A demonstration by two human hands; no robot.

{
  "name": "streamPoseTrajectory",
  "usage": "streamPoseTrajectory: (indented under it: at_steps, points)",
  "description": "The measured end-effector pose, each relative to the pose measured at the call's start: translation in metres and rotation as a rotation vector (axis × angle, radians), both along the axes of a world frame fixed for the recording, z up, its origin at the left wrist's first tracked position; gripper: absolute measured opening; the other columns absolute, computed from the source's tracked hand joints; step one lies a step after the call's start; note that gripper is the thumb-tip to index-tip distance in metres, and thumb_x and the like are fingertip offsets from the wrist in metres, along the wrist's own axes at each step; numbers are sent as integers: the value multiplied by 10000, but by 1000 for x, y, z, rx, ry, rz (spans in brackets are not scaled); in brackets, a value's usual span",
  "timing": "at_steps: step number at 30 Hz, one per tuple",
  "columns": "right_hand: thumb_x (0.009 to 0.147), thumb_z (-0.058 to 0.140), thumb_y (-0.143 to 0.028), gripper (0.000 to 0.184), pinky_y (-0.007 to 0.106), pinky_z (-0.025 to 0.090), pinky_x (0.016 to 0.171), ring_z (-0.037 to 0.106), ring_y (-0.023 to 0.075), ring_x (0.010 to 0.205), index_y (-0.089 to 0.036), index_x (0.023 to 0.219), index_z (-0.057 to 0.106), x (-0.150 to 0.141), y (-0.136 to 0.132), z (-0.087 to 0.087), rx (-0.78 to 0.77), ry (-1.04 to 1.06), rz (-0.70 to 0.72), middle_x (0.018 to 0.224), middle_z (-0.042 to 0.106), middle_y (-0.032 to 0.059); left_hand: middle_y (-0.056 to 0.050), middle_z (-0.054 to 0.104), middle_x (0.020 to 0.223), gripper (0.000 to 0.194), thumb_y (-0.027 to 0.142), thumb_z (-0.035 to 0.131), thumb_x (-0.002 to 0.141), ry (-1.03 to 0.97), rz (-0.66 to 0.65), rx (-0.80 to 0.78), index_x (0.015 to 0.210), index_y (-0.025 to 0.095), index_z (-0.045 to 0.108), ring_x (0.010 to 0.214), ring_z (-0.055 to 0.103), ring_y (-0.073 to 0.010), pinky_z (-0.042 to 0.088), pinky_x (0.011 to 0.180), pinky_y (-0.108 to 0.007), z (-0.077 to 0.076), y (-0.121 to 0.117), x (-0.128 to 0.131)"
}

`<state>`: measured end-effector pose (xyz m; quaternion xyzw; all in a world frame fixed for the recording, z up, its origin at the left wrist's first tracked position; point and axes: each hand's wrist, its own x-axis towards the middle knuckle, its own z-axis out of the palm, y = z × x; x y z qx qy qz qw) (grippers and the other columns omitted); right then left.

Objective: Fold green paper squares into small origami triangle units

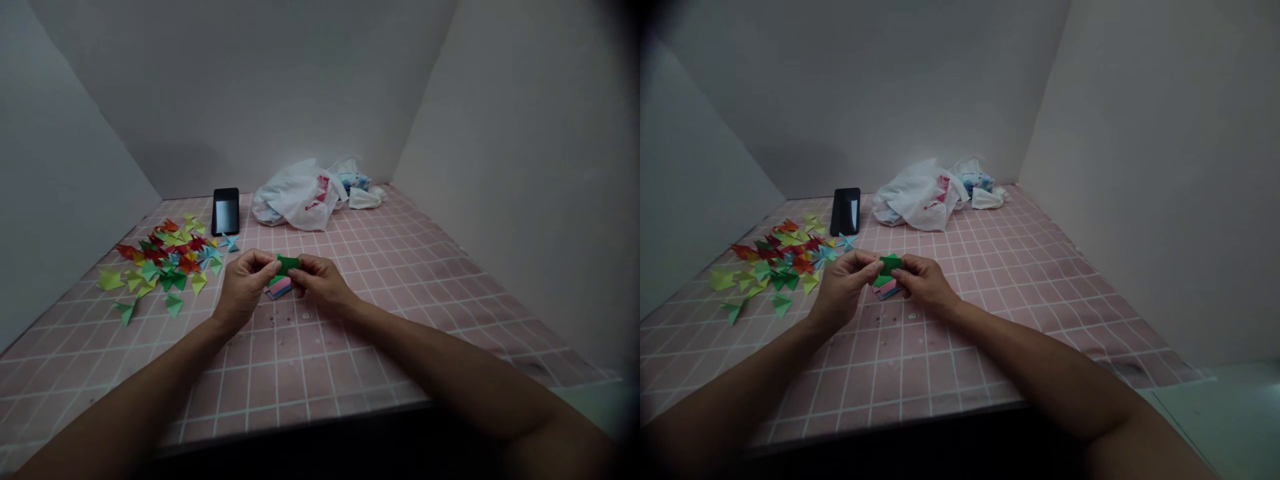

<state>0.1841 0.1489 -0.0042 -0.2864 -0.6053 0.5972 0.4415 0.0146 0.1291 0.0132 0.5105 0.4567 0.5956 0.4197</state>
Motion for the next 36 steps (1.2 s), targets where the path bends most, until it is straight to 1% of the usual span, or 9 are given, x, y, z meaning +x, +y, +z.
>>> streamPoseTrajectory:
  at_steps: [7, 13, 15, 18, 21, 24, 30, 33, 36]
  points:
    - [850, 684, -365, 219, 217, 392, 497, 483, 77, 530, -180, 765, 602, 0, -1, 0, 6, 11, -2, 646, 556, -44, 21, 636, 716, 235, 279, 833, 677, 2, 1, 41, 758, 166, 644, 642, 579, -109, 481, 615, -235, 2, -1, 2]
    - [847, 745, -364, 195, 256, 498, 642, 579, 106, 664, -180, 835, 684, 0, 1, 1, 54, 53, -39, 746, 627, -18, 21, 644, 779, 256, 233, 814, 690, 77, -36, 105, 860, 184, 629, 687, 614, -112, 510, 642, -232, 2, -3, 6]
    - [846, 745, -354, 183, 264, 506, 674, 587, 112, 689, -180, 813, 699, 1, 2, -1, 72, 48, -62, 746, 638, -15, 12, 656, 803, 282, 243, 808, 702, 97, -50, 92, 926, 184, 647, 714, 629, -123, 517, 657, -241, 2, -3, 5]
    - [850, 723, -344, 173, 275, 506, 695, 593, 121, 703, -180, 799, 708, 2, 4, -3, 107, 8, -82, 743, 656, -8, -7, 680, 811, 320, 287, 807, 714, 122, -99, 14, 988, 173, 687, 716, 636, -136, 509, 632, -245, 2, -3, 3]
    - [850, 708, -337, 176, 276, 487, 691, 594, 129, 704, -176, 776, 706, 5, 5, -2, 166, -91, -108, 732, 668, 1, -19, 685, 765, 249, 357, 801, 733, 150, -160, -62, 867, 163, 722, 638, 593, -124, 480, 575, -241, 3, -1, 0]
    - [867, 675, -329, 192, 268, 457, 669, 591, 130, 694, -173, 758, 701, 7, 5, 2, 216, -174, -111, 721, 669, 7, -5, 646, 681, 246, 393, 805, 735, 150, -196, -87, 746, 169, 705, 577, 544, -113, 451, 539, -238, 5, 1, -1]
    - [903, 593, -335, 267, 251, 398, 604, 536, 118, 622, -182, 684, 596, 11, 6, 8, 251, -238, -134, 649, 601, -7, 6, 623, 642, 245, 387, 816, 728, 119, -215, -106, 740, 178, 687, 549, 532, -110, 422, 528, -235, 5, 3, -3]
    - [905, 588, -323, 288, 251, 378, 601, 515, 116, 606, -184, 654, 567, 12, 9, 9, 292, -292, -99, 618, 574, -13, 7, 620, 628, 265, 412, 813, 740, 139, -285, -136, 757, 179, 689, 546, 534, -114, 418, 532, -239, 5, 3, -4]
    - [910, 576, -318, 298, 250, 373, 594, 515, 117, 597, -183, 645, 564, 12, 10, 7, 302, -314, -52, 608, 577, -12, 12, 592, 599, 307, 442, 815, 737, 187, -347, -145, 707, 175, 666, 539, 516, -113, 404, 527, -240, 6, 3, -4]
